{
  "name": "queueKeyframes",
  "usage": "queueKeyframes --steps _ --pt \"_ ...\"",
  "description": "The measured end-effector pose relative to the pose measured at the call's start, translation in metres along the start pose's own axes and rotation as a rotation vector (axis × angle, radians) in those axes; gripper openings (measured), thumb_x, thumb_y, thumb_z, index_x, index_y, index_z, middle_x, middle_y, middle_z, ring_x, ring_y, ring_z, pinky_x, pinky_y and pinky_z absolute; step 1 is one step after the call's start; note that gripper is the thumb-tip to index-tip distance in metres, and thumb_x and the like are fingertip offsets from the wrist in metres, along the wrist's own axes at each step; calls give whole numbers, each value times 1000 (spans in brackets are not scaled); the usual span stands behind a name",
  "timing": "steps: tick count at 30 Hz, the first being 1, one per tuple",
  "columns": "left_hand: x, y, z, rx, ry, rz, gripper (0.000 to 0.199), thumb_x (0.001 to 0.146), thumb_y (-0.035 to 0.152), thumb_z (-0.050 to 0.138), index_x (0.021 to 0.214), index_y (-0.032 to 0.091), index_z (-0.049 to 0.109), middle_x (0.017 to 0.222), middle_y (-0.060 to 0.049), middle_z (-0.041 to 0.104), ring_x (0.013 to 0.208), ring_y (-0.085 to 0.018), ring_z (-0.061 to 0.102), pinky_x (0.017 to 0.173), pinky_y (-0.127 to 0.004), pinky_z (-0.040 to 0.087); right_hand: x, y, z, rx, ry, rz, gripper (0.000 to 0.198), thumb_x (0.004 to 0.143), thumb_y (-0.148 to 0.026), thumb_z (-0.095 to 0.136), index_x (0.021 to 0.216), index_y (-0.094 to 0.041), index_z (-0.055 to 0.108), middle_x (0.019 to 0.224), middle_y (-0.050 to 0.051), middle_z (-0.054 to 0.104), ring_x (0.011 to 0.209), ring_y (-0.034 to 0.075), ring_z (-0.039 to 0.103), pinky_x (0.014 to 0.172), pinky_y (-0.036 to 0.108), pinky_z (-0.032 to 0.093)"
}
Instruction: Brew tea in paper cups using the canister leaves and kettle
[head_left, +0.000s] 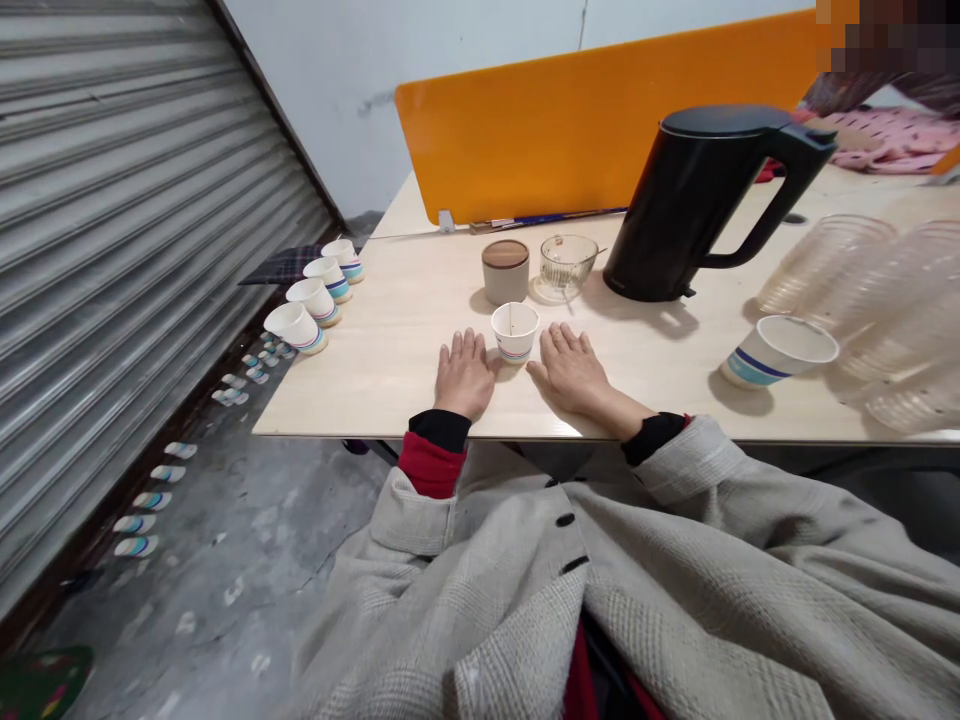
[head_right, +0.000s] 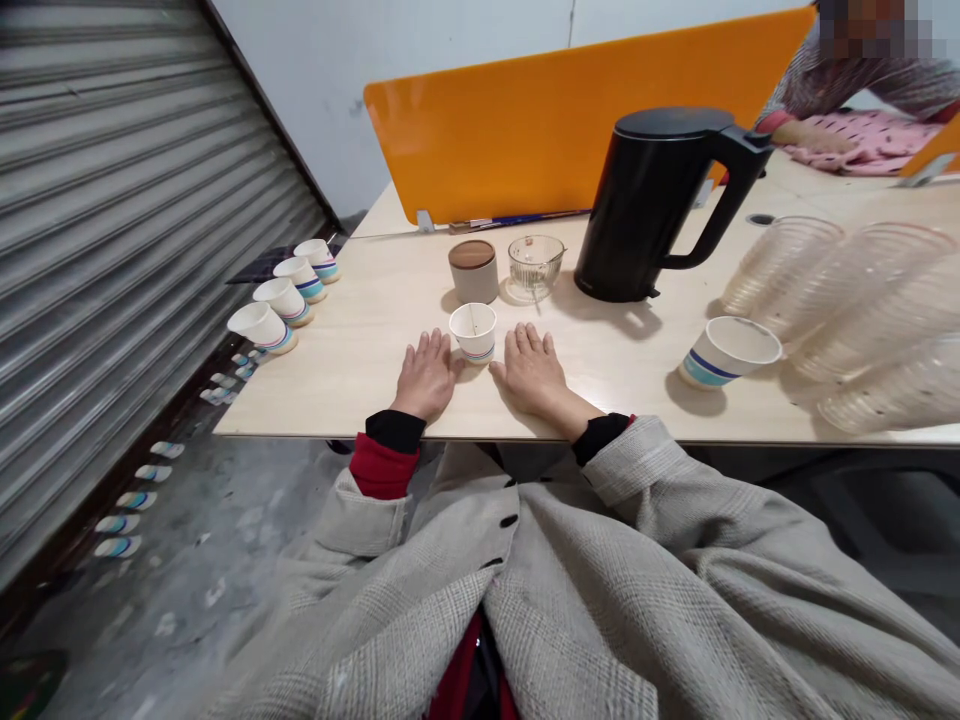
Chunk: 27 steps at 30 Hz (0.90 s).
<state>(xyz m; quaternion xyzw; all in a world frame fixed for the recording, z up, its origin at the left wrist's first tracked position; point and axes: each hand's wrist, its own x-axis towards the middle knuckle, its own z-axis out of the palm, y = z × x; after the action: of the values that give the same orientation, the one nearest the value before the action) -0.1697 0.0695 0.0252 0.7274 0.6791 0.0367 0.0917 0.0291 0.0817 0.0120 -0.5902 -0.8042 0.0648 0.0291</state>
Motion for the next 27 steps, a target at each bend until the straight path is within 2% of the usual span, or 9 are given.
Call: queueKeyframes --steps 5,17,27 --pt "-1 2 -1 54 -9 -8 72 115 48 20 175 8 25 186 -12 15 174 -32 10 142 -53 10 -1 -4 -4 -22 -19 21 79 111 -46 30 171 6 29 181 27 21 171 40 17 138 60 16" --pt "0 1 -1 53 -13 -8 71 115 47 21 174 8 27 185 -13 16 174 -33 11 142 -54 11 1 0 3 -23 16 7 78 110 -47 30 170 4 32 180 27 24 170 39 19 137 60 18" --pt "1 -1 2 56 4 -2 72 115 48 21 174 8 27 185 -13 17 174 -33 12 142 -53 11 0 -3 -1 -26 -8 26 79 110 -47 30 171 4 30 181 27 22 171 39 18 138 59 16"
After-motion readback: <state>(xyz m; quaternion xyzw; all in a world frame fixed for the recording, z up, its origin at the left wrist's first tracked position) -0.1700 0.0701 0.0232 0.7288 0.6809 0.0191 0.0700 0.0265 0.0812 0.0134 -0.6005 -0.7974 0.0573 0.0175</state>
